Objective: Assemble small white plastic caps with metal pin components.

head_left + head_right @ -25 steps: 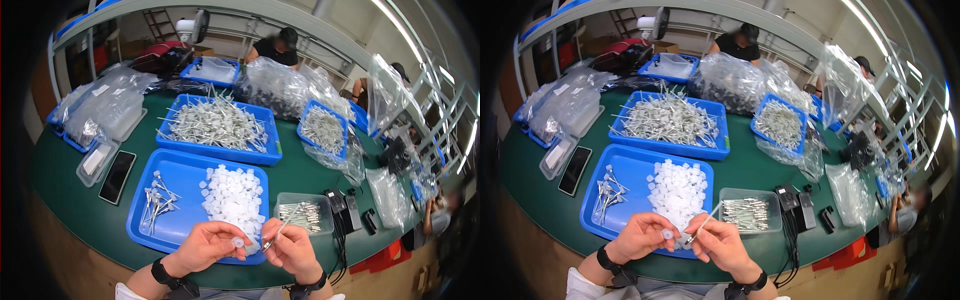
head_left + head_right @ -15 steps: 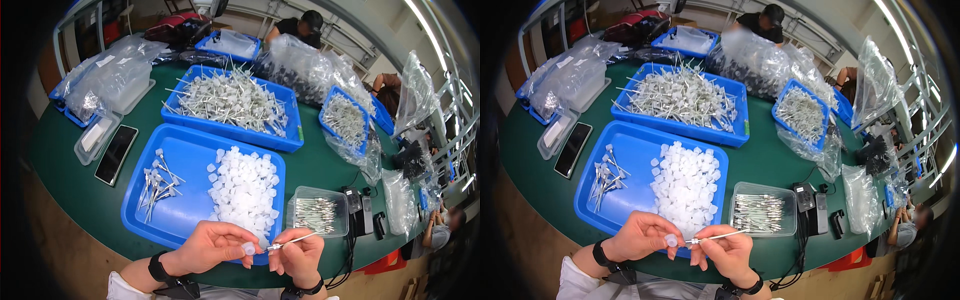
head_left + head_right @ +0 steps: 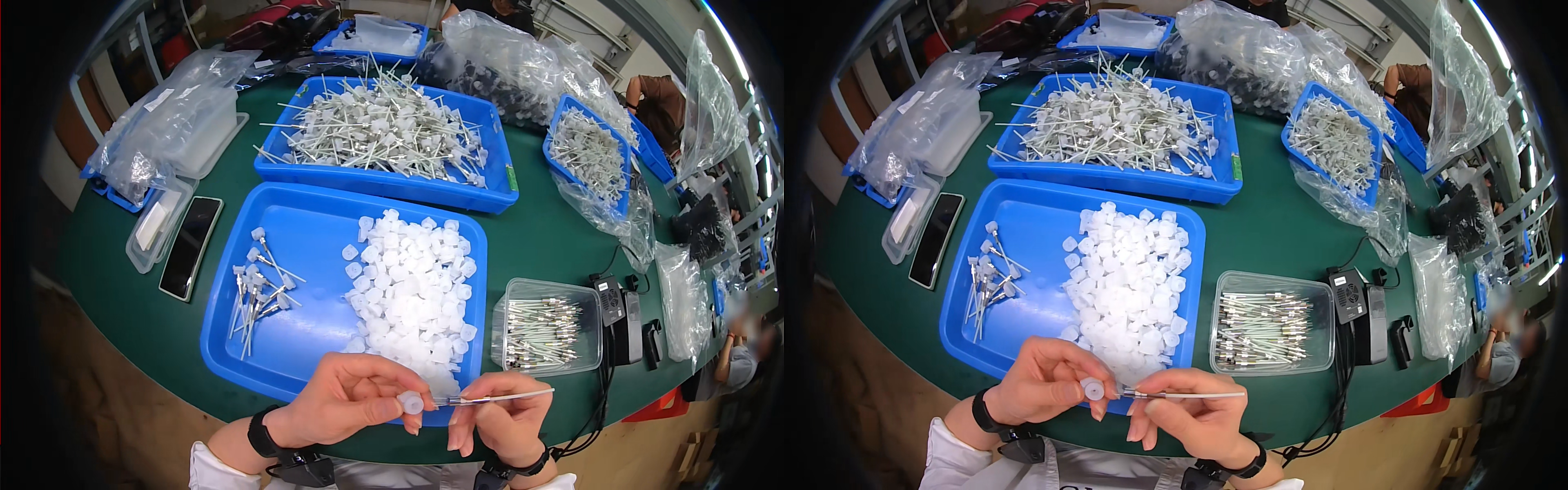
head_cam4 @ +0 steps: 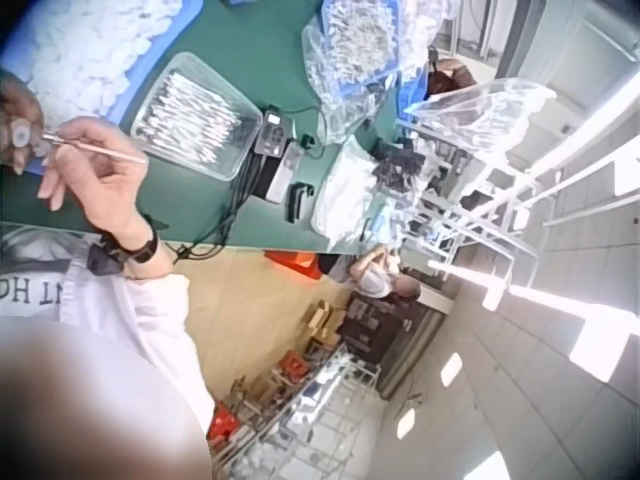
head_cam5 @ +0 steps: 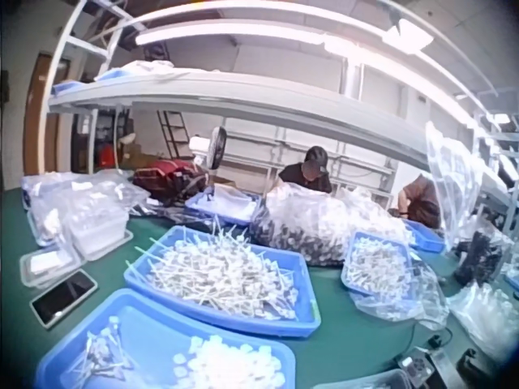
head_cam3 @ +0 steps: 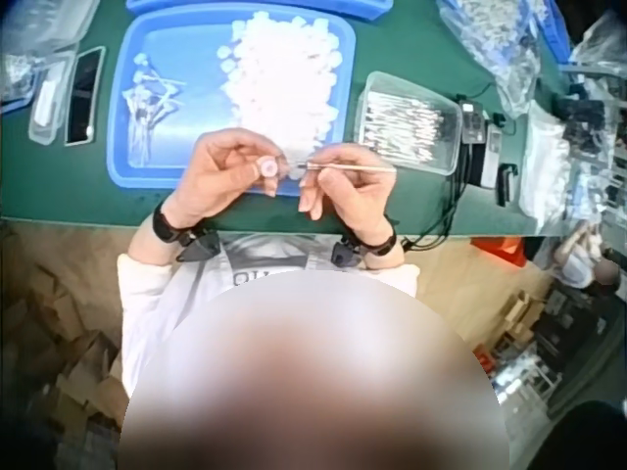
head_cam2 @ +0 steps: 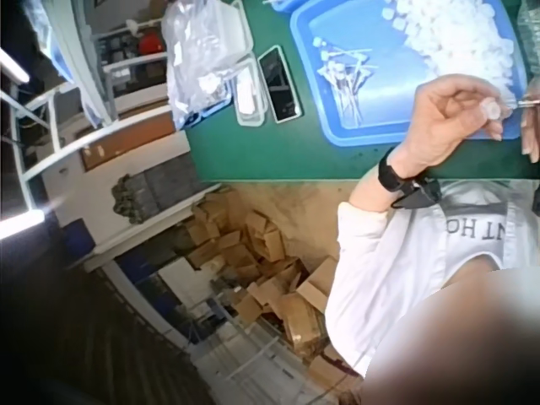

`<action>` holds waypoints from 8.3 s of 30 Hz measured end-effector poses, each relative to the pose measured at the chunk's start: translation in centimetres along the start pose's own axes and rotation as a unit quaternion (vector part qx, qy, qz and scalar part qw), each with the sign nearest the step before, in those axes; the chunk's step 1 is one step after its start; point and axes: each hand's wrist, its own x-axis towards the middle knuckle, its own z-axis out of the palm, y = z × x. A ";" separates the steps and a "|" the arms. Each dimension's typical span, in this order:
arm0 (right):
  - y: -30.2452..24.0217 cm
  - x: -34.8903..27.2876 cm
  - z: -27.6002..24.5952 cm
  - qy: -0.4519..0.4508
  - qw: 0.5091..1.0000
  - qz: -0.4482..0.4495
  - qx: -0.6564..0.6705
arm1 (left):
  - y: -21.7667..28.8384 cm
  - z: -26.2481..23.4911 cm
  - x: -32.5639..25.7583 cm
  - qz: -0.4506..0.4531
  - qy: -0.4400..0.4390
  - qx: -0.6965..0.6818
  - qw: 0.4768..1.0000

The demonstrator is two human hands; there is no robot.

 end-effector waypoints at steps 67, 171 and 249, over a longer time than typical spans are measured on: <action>0.3 0.8 0.9 -0.082 0.725 -0.422 -0.538 | -1.4 -0.2 0.0 0.135 0.041 0.174 0.974; -0.2 0.9 0.5 -0.142 0.758 -0.215 -0.599 | 0.1 -0.4 -0.2 0.179 0.006 0.364 0.914; 0.0 -0.1 3.1 -0.082 0.957 0.082 -0.267 | 2.2 0.6 -4.8 0.387 0.063 0.740 0.547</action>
